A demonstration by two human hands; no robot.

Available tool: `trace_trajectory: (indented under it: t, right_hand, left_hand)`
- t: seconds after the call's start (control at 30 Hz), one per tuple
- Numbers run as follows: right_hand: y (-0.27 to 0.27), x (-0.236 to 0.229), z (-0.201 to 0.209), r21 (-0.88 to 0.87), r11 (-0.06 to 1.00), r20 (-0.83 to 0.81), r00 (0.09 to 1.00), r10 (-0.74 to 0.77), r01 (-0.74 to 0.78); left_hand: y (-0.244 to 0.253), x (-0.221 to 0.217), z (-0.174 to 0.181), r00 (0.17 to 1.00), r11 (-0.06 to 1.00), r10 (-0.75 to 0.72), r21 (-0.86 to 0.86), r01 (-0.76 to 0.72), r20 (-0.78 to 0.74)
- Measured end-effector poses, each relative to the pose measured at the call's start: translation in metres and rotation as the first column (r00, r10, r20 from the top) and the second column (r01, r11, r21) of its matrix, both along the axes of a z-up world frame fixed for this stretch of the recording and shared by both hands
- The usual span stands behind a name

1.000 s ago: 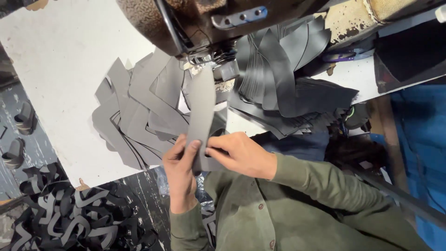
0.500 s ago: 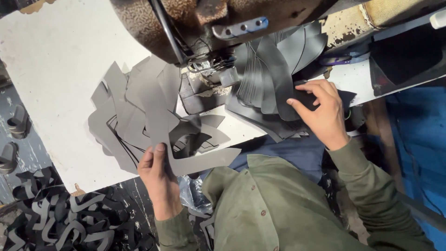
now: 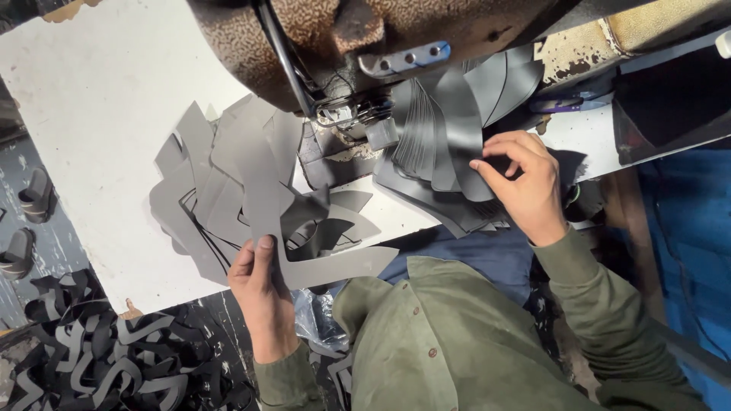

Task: The person sews gray and black material pieces using a sewing machine, stacking the finished pieces on the table. They also retrieve a bundle of black material from a plastic bag on the floor and add it to the pile.

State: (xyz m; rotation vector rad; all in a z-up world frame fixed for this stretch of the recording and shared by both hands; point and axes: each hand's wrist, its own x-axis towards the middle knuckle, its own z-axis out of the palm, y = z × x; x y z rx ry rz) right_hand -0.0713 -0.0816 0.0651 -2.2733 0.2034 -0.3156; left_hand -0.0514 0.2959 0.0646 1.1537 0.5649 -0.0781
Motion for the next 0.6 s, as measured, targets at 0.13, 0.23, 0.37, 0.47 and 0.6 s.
trace_trajectory:
  t: [0.13,0.23,0.37,0.47,0.6]
  right_hand:
    - [-0.003,0.009,-0.011,0.048,0.983,-0.167,0.971,-0.169,0.179]
    - [-0.02,0.021,-0.026,0.352,0.926,-0.044,0.99,-0.132,0.139]
    - [-0.013,0.038,0.014,-0.185,0.981,-0.007,0.998,-0.068,0.066]
    - [0.02,0.034,0.047,-0.266,0.962,0.036,0.998,-0.046,0.054]
    - [0.075,0.018,0.059,0.168,0.911,0.084,0.926,0.367,-0.376]
  left_hand:
    - [0.003,-0.001,-0.004,1.0,1.0,-0.011,-0.006,0.011,0.017]
    - [0.002,-0.002,0.003,1.0,1.0,-0.014,-0.002,0.014,0.025]
    - [0.0,-0.003,0.019,1.0,1.0,-0.006,0.016,0.006,0.013]
    - [-0.002,-0.006,0.017,1.0,1.0,-0.001,0.016,0.0,0.015]
    - [-0.029,-0.005,0.014,0.992,0.991,-0.12,0.067,0.116,0.046]
